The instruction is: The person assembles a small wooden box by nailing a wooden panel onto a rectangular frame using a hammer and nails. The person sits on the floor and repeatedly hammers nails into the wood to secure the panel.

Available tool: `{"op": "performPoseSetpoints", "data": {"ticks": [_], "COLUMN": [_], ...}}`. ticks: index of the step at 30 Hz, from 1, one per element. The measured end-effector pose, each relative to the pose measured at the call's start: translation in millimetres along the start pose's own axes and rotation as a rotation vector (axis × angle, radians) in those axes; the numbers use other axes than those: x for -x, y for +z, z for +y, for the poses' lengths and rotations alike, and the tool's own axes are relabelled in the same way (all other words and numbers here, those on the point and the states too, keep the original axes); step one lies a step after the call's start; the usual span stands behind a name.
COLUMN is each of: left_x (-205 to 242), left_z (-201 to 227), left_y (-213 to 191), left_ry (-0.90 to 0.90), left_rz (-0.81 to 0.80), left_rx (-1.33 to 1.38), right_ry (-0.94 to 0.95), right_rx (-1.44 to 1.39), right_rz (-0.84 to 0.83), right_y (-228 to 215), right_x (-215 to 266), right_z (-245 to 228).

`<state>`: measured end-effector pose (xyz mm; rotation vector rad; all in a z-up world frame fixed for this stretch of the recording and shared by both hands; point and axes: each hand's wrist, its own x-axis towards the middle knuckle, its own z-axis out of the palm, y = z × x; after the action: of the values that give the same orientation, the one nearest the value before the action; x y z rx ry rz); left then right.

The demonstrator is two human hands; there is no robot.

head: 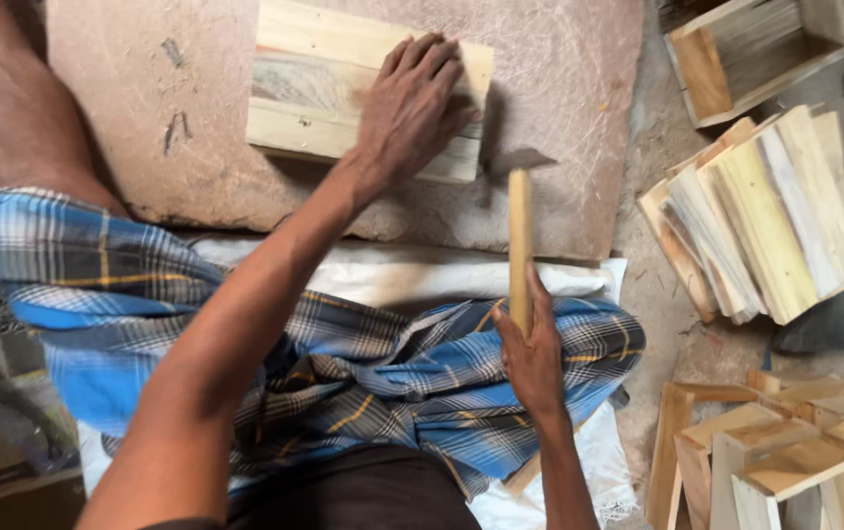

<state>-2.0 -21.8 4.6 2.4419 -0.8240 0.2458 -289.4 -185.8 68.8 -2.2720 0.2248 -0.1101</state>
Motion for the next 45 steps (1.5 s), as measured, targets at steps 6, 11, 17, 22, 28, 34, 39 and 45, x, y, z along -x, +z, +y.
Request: {"op": "performPoseSetpoints", "data": {"ticks": [6, 11, 17, 22, 28, 34, 39, 45], "left_x": [-5, 61, 194, 211, 206, 191, 152, 72], "left_z": [17, -31, -138, -141, -148, -133, -94, -4], "left_y": [-11, -87, -137, -122, -130, -145, -143, -92], "left_ry": [-0.115, -0.276, -0.628, -0.506, -0.447, -0.620, -0.495, -0.111], "left_rz": [0.144, 0.354, 0.069, -0.044, 0.090, 0.115, 0.313, 0.139], "left_rx": [0.094, 0.249, -0.307, -0.569, -0.612, -0.267, 0.149, 0.628], "right_ry": [0.431, 0.522, 0.526, 0.572, 0.584, 0.706, 0.777, 0.828], "right_rx": [-0.107, -0.239, -0.142, -0.107, -0.196, -0.596, -0.794, -0.926], "right_rz": [-0.078, -0.081, -0.088, -0.100, -0.101, -0.079, -0.068, -0.075], "right_y": [7, 8, 11, 6, 11, -7, -8, -3], "right_x": [4, 4, -2, -3, -5, 18, 32, 26], "right_z": [-14, -32, -27, -34, -20, -14, -26, -18]}}
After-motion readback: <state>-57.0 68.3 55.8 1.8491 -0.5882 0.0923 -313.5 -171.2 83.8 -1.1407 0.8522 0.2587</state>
